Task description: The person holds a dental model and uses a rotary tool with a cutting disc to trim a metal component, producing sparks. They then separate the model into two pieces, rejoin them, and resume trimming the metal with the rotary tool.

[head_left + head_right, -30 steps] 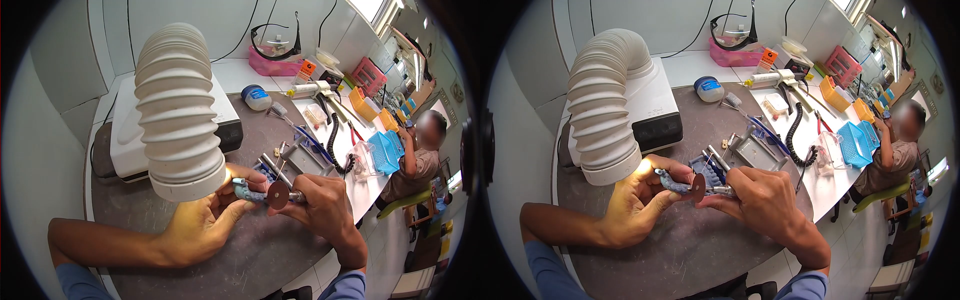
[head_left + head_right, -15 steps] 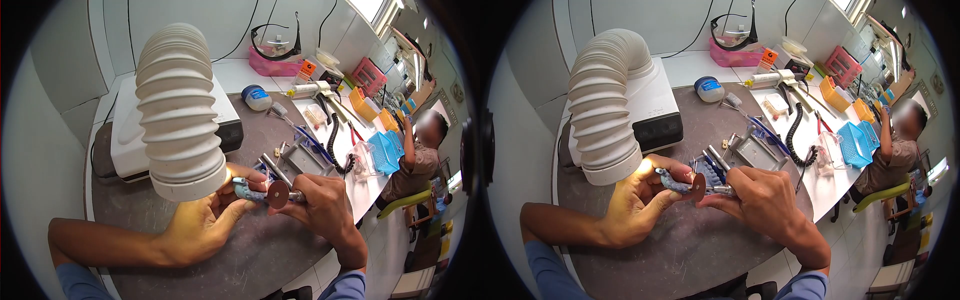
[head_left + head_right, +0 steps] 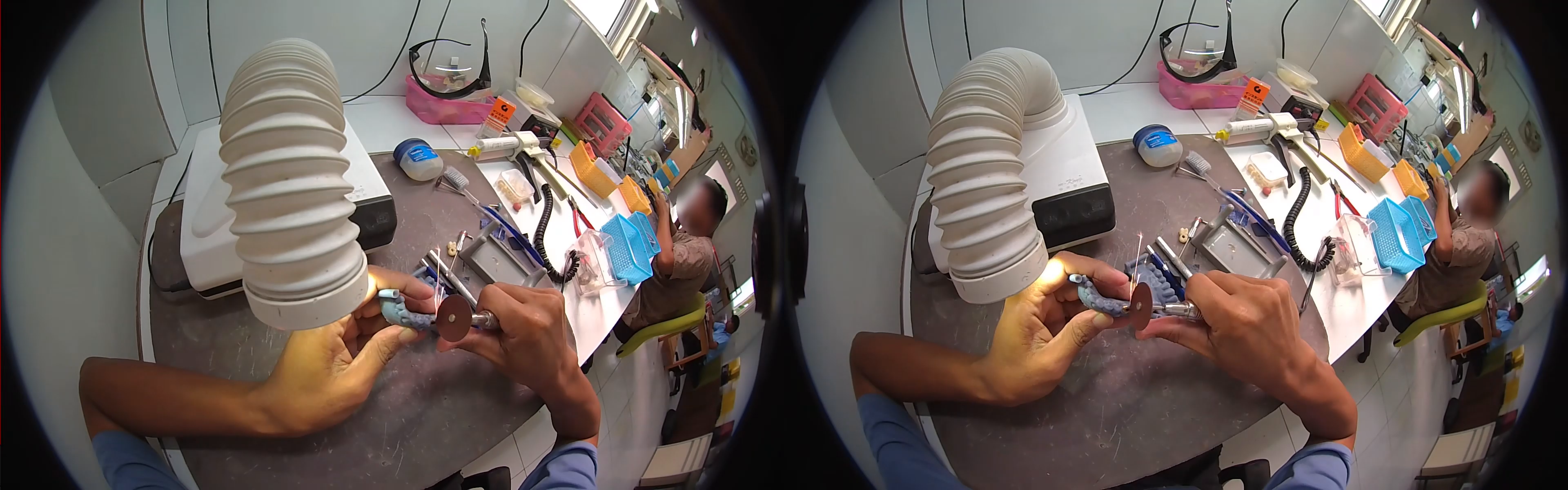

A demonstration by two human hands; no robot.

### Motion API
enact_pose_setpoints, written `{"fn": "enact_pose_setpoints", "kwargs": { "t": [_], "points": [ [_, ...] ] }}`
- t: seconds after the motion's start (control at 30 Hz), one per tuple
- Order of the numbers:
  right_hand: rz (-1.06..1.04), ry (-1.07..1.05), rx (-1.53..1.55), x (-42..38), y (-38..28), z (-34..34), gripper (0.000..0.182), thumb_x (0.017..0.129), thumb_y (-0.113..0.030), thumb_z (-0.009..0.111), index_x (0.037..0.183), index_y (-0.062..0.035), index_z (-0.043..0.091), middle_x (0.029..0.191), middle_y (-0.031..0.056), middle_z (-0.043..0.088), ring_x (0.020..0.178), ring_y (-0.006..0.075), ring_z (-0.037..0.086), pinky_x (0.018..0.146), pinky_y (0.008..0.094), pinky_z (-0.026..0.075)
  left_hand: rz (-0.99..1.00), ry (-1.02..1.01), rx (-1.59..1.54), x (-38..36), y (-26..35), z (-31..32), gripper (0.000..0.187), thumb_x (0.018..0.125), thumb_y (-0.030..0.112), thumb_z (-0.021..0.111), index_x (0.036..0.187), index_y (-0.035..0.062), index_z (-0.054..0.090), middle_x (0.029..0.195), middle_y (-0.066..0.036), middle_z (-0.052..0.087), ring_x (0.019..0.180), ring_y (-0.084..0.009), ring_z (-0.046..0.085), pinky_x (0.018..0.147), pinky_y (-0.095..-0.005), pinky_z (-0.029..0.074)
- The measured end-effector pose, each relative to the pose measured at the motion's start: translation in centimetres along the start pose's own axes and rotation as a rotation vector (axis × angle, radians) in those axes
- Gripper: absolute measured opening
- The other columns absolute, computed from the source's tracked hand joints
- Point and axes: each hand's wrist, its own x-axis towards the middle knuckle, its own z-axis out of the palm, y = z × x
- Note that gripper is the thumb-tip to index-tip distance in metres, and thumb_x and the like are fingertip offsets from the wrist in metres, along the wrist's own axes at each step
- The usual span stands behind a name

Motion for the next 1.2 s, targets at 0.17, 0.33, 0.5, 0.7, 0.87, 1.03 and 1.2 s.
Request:
{"fn": "enact_pose_setpoints", "kwargs": {
  "t": [0.17, 0.33, 0.5, 0.7, 0.87, 1.03, 1.2],
  "points": [
    [0.008, 0.015, 0.015, -0.03, -0.02, 0.03, 0.050, 0.070, -0.049, 0.078, 0.063, -0.0091, 0.049, 0.054, 0.0036, 0.053, 0.044, 0.0187, 0.055, 0.042, 0.0317, 0.042, -0.002, 0.001, -0.019, -0.03, -0.12, -0.05, 0.030, 0.092, -0.007, 0.050, 0.121, -0.0014, 0.044, 0.120, -0.012, 0.051, 0.114, -0.0163, 0.054, 0.098, -0.0308, 0.046],
    [0.023, 0.007, 0.025, -0.03, 0.02, 0.00, 0.050, 0.070, -0.049, 0.078, 0.063, -0.0090, 0.049, 0.055, 0.0038, 0.054, 0.043, 0.0188, 0.055, 0.042, 0.0316, 0.042, 0.000, -0.002, -0.023, 0.01, -0.12, -0.05, 0.030, 0.092, -0.007, 0.049, 0.121, -0.0015, 0.044, 0.121, -0.012, 0.052, 0.114, -0.0166, 0.054, 0.099, -0.0314, 0.047],
    [0.001, 0.016, 0.023, -0.01, 0.07, 0.11, 0.050, 0.070, -0.049, 0.078, 0.063, -0.0090, 0.050, 0.055, 0.0038, 0.054, 0.043, 0.0191, 0.055, 0.042, 0.0317, 0.042, 0.005, 0.009, -0.027, -0.05, -0.17, 0.00, 0.031, 0.093, -0.007, 0.049, 0.123, -0.0016, 0.044, 0.121, -0.012, 0.052, 0.114, -0.0163, 0.054, 0.098, -0.0312, 0.047],
    [-0.003, -0.005, 0.018, -0.02, 0.05, 0.06, 0.050, 0.071, -0.049, 0.077, 0.063, -0.0088, 0.050, 0.055, 0.0040, 0.054, 0.045, 0.0193, 0.056, 0.043, 0.0317, 0.043, -0.011, 0.000, -0.002, -0.04, 0.04, 0.03, 0.035, 0.093, -0.007, 0.049, 0.127, -0.0011, 0.044, 0.118, -0.011, 0.051, 0.112, -0.0155, 0.054, 0.097, -0.0300, 0.047],
    [-0.007, -0.021, 0.002, 0.06, -0.06, -0.12, 0.050, 0.071, -0.049, 0.077, 0.063, -0.0085, 0.050, 0.055, 0.0041, 0.054, 0.045, 0.0196, 0.057, 0.043, 0.0316, 0.043, -0.015, 0.001, -0.019, -0.06, 0.03, 0.08, 0.036, 0.093, -0.006, 0.049, 0.127, -0.0008, 0.044, 0.117, -0.011, 0.051, 0.111, -0.0149, 0.054, 0.097, -0.0290, 0.046],
    [-0.010, -0.003, 0.021, 0.01, -0.04, 0.00, 0.050, 0.071, -0.049, 0.077, 0.064, -0.0082, 0.050, 0.056, 0.0043, 0.055, 0.046, 0.0197, 0.057, 0.044, 0.0315, 0.044, -0.002, -0.014, -0.017, -0.05, -0.02, -0.01, 0.036, 0.093, -0.007, 0.050, 0.127, -0.0006, 0.044, 0.117, -0.011, 0.051, 0.112, -0.0146, 0.054, 0.098, -0.0288, 0.045],
    [-0.004, -0.011, 0.018, 0.06, -0.06, -0.17, 0.050, 0.070, -0.049, 0.077, 0.064, -0.0084, 0.050, 0.057, 0.0044, 0.055, 0.046, 0.0198, 0.057, 0.044, 0.0318, 0.043, -0.007, 0.005, -0.017, -0.05, 0.06, 0.10, 0.036, 0.093, -0.007, 0.049, 0.127, -0.0007, 0.044, 0.116, -0.010, 0.051, 0.111, -0.0145, 0.054, 0.098, -0.0288, 0.044]
  ]
}}
